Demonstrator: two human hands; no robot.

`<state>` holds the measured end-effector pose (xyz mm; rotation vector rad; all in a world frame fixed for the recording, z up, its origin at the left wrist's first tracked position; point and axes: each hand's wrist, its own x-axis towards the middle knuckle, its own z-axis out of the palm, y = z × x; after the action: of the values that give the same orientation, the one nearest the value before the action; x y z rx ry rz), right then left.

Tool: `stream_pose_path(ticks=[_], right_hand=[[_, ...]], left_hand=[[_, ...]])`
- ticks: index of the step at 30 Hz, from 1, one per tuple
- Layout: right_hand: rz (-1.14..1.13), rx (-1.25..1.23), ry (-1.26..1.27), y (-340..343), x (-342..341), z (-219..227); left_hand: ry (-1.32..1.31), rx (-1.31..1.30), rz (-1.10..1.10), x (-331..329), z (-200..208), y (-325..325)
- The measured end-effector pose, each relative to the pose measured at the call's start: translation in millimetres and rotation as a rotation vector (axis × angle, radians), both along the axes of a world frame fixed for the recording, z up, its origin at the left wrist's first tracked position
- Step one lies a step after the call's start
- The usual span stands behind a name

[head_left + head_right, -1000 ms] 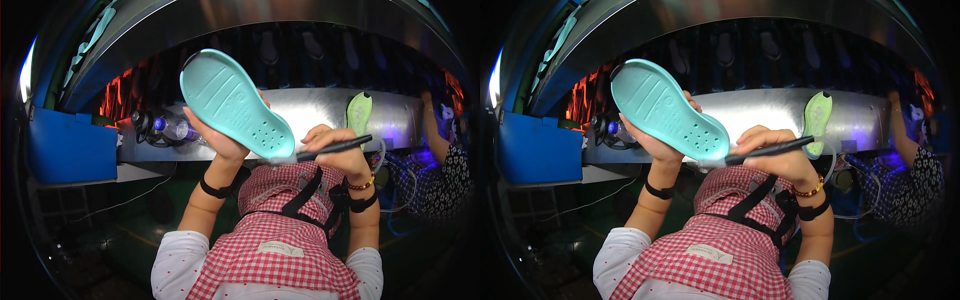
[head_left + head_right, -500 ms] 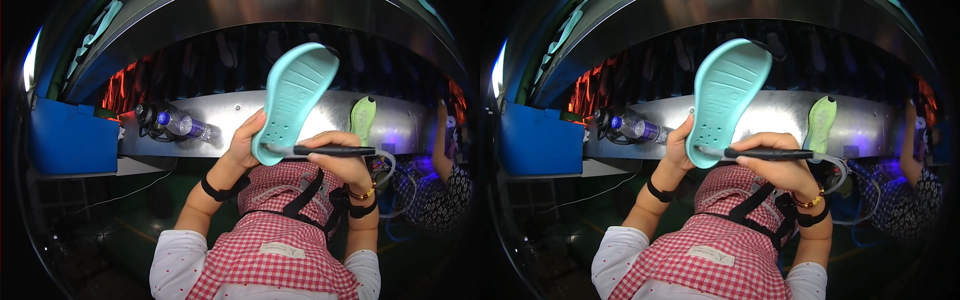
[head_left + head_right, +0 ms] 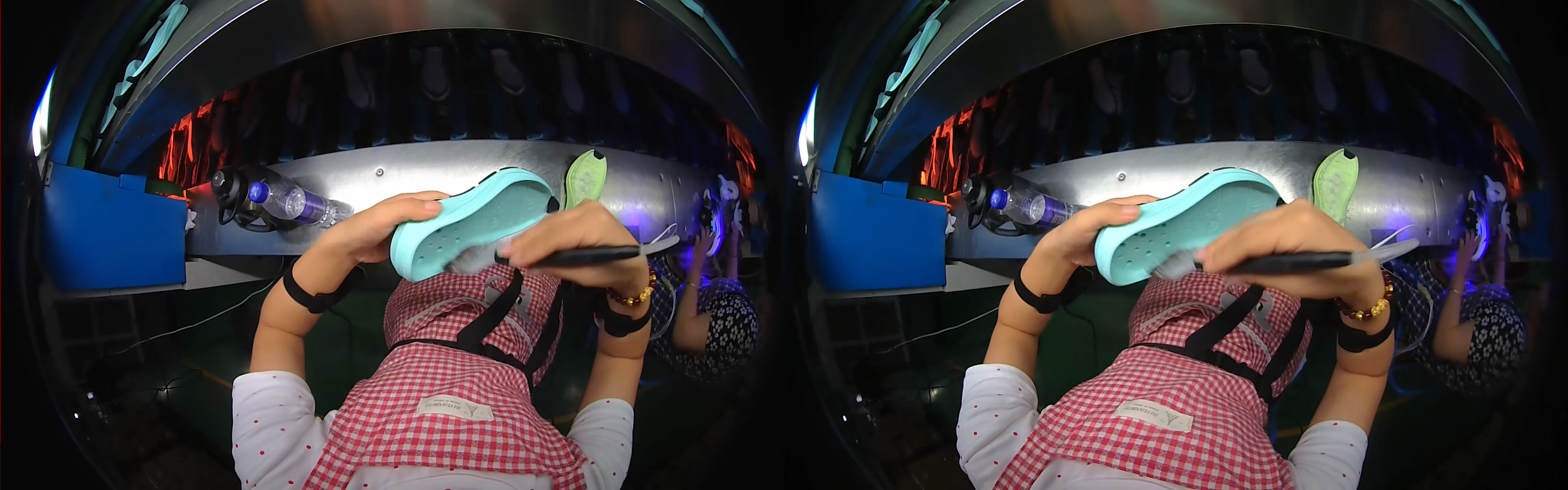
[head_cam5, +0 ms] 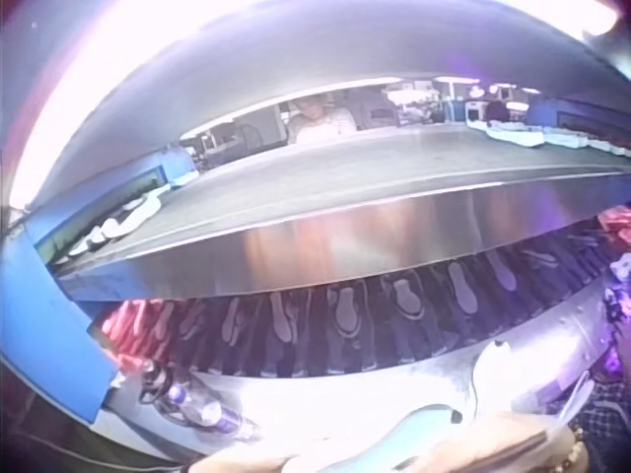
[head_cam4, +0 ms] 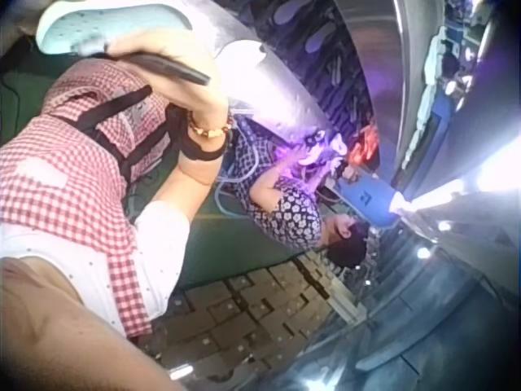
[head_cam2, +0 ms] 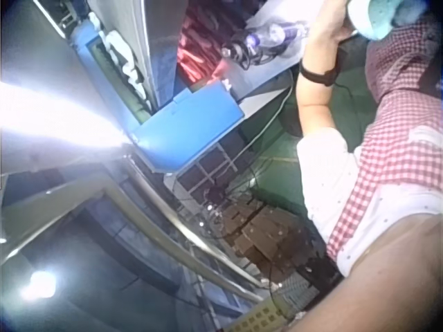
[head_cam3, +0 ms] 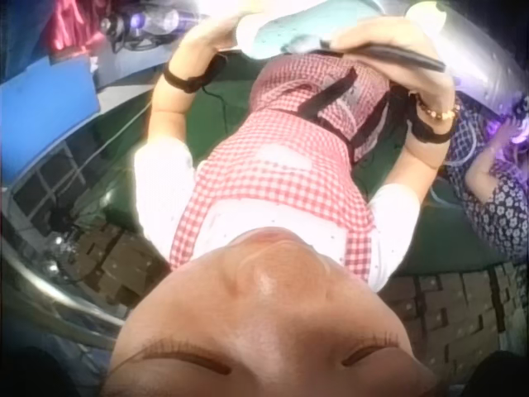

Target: Applying glue to shoe soles using a brush in a shoe manufacturing factory.

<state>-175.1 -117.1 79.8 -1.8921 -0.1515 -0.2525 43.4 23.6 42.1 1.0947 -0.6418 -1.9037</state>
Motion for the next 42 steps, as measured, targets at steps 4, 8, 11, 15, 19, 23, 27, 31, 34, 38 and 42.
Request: stream_pose_path(ticks=[4, 8, 11, 15, 19, 23, 27, 31, 34, 38, 42], right_hand=[[-0.068, 0.078, -0.055, 7, -1, -26], [-0.194, 0.082, -0.029, 9, -13, -14], [-0.342, 0.080, -0.105, 17, -11, -30], [-0.248, -0.026, -0.037, 21, -17, -14], [-0.377, 0.047, -0.145, 36, -2, -8], [-0.642, 0.214, 0.006, 37, 17, -39], [-0.569, -0.137, -0.150, 49, 26, -42], [-0.307, -0.329, -0.112, 53, 4, -30], [-0.303, -0.035, -0.080, 33, 11, -16], [-0.550, 0.053, -0.080, 42, 35, -18], [-0.296, 0.081, -0.069, 51, 23, -5]], left_hand=[[-0.081, -0.133, 0.021, 13, -2, 6], [0.103, -0.131, 0.118, 22, -2, 17], [0.035, -0.225, 0.081, 25, 11, 16], [0.233, -0.204, 0.268, 31, 4, 15], [0.559, -0.351, 0.582, -3, -33, 1], [0.590, -0.188, 0.655, -38, -49, -6], [0.484, -0.171, 0.837, -42, -54, -14], [0.527, -0.395, 0.767, -20, -56, -12], [0.543, -0.369, 0.759, -26, -49, -19], [0.691, -0.438, 0.775, -34, -24, -25], [0.549, -0.505, 0.817, -22, -28, -15]])
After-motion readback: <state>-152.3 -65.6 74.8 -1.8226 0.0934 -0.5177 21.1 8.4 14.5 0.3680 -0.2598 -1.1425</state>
